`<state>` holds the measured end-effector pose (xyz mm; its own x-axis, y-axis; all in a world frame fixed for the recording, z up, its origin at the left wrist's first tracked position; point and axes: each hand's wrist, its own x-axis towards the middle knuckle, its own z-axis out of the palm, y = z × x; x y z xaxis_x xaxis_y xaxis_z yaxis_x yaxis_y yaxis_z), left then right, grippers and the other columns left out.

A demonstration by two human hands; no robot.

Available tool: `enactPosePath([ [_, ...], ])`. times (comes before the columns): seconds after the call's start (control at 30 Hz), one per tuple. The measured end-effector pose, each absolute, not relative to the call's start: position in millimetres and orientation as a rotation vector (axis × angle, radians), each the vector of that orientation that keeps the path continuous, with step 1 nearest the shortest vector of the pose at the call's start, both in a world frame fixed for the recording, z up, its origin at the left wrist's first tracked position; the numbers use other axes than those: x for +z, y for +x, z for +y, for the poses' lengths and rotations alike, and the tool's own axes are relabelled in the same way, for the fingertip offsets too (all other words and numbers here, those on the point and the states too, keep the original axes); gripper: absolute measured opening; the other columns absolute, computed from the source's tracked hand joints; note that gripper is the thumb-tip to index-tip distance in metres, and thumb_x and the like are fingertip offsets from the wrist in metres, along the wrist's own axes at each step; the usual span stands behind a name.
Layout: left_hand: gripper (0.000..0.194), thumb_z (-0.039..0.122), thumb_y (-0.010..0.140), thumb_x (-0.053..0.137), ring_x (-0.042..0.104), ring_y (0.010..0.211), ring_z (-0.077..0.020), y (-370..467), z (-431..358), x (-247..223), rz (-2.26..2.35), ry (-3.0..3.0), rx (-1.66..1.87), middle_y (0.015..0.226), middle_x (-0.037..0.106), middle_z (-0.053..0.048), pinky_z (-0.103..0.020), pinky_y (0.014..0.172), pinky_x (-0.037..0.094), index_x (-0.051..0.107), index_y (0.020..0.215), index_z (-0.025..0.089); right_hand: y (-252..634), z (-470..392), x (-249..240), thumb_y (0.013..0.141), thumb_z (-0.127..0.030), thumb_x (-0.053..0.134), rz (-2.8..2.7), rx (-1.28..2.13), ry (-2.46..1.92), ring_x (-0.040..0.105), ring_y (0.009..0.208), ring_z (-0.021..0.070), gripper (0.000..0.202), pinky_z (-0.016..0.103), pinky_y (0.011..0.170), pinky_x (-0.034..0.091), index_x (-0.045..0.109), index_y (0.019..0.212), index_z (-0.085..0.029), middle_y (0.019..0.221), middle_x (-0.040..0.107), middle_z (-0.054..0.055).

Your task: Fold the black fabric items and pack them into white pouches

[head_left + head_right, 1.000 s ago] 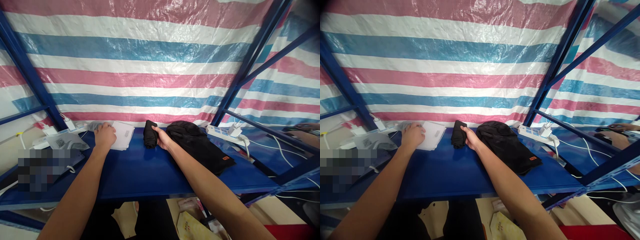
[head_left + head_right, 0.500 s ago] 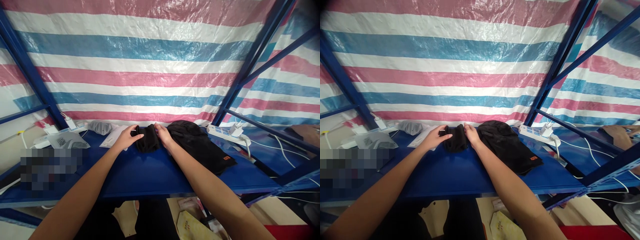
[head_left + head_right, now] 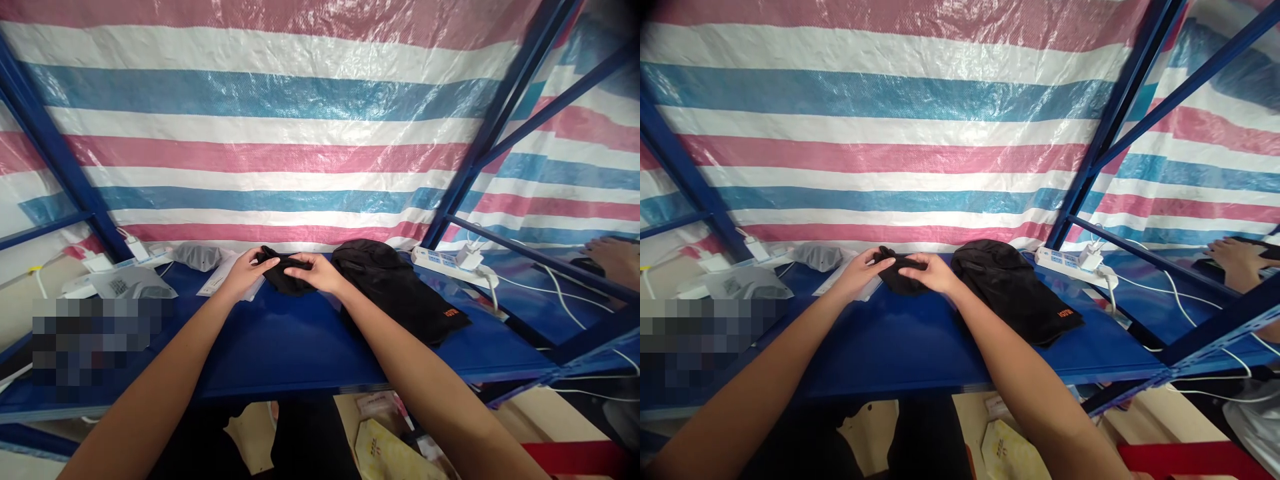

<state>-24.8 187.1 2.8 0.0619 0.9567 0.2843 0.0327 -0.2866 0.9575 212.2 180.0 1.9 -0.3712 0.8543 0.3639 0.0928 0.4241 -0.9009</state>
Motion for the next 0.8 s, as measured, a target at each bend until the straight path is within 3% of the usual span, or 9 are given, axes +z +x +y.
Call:
enactPosePath([
  [0.17, 0.072, 0.027, 0.063, 0.1, 0.07, 0.123, -0.0318, -31.8, 186.6, 6.9, 1.115, 1.339, 1.273, 0.129, 0.077, -0.012, -0.042, 0.109, 0.051, 0.077, 0.131, 0.025, 231.5, 209.7, 1.3, 0.08, -0.041, 0.091, -1.027, 1.097, -0.8, 0.076, 0.09, 0.02, 0.035, 0.033, 0.086, 0.061, 0.078, 0.106, -0.022, 0.102, 0.082, 0.003],
  [0.37, 0.062, 0.029, 0.07, 0.09, 0.065, 0.135, -0.0337, -35.0, 176.9, 18.1, 1.058, 1.298, 1.073, 0.138, 0.076, -0.013, -0.046, 0.113, 0.049, 0.075, 0.131, 0.025, 254.1, 234.5, -7.3, 0.069, -0.019, 0.092, -0.596, 1.04, -0.861, 0.077, 0.086, 0.0206, 0.047, 0.031, 0.077, 0.065, 0.066, 0.108, -0.021, 0.09, 0.077, 0.001],
  [0.5, 0.059, 0.028, 0.069, 0.089, 0.066, 0.133, -0.034, -33.4, 176.7, 19.4, 1.049, 1.294, 1.116, 0.135, 0.077, -0.013, -0.046, 0.109, 0.052, 0.077, 0.126, 0.025, 257.4, 232.7, -10.2, 0.075, -0.029, 0.089, -0.849, 0.807, -1.042, 0.077, 0.1, 0.026, 0.051, 0.044, 0.096, 0.065, 0.069, 0.122, -0.021, 0.103, 0.077, 0.004],
  [0.63, 0.041, 0.029, 0.066, 0.093, 0.07, 0.123, -0.0324, -32.5, 182.4, 19.3, 0.971, 1.169, 1.269, 0.12, 0.08, -0.012, -0.04, 0.102, 0.057, 0.083, 0.104, 0.02, 250.4, 212.5, 0.8, 0.086, -0.044, 0.085, -1.289, 0.27, -1.222, 0.065, 0.131, 0.0357, 0.041, 0.057, 0.122, 0.048, 0.078, 0.119, -0.02, 0.13, 0.069, 0.015],
  [0.7, 0.034, 0.029, 0.065, 0.096, 0.071, 0.12, -0.0301, -31.5, 185.1, 20.2, 0.903, 1.079, 1.353, 0.111, 0.08, -0.01, -0.037, 0.102, 0.057, 0.082, 0.095, 0.018, 241.5, 197.3, 8.7, 0.091, -0.052, 0.082, -1.529, 0.149, -1.152, 0.061, 0.135, 0.0361, 0.04, 0.056, 0.124, 0.044, 0.081, 0.118, -0.022, 0.132, 0.069, 0.015],
  [0.8, 0.033, 0.03, 0.07, 0.099, 0.072, 0.12, -0.0261, -28.8, 187.4, 20.6, 0.807, 0.961, 1.436, 0.108, 0.08, -0.008, -0.035, 0.108, 0.056, 0.079, 0.093, 0.018, 223.0, 177.3, 13.1, 0.088, -0.057, 0.087, -1.89, 0.442, -0.898, 0.069, 0.122, 0.0305, 0.051, 0.047, 0.112, 0.054, 0.079, 0.127, -0.025, 0.126, 0.074, 0.01],
])
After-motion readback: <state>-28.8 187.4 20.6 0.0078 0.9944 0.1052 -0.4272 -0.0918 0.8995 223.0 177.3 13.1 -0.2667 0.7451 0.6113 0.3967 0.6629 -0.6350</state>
